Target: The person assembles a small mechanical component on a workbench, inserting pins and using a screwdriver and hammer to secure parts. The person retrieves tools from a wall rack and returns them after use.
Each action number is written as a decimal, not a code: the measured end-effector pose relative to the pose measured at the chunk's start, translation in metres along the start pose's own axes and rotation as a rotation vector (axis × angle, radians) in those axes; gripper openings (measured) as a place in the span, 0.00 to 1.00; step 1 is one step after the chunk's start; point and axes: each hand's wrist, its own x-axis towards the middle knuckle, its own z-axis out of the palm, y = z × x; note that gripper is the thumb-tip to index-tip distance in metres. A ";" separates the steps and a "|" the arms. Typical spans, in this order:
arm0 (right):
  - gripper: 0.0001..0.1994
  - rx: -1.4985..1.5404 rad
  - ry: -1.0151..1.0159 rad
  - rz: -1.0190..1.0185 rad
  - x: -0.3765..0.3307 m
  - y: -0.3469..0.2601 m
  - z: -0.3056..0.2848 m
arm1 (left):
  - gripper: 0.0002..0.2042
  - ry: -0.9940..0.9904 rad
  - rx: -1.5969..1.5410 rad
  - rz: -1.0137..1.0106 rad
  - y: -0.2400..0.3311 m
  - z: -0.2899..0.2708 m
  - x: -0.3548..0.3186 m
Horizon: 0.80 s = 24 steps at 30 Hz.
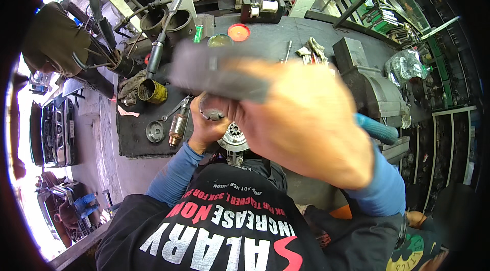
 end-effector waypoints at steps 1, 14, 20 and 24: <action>0.15 0.034 0.047 -0.034 0.003 -0.001 -0.004 | 0.19 -0.021 0.115 0.019 0.016 -0.010 0.005; 0.16 0.025 -0.002 0.041 -0.007 0.025 0.046 | 0.24 -0.220 -0.414 -0.254 -0.007 -0.005 0.005; 0.17 0.102 0.082 -0.020 -0.006 0.023 0.047 | 0.29 0.035 -0.127 -0.115 -0.010 0.015 -0.012; 0.17 0.091 -0.135 0.136 -0.003 0.012 0.038 | 0.24 -0.152 -0.206 -0.035 -0.029 0.003 0.001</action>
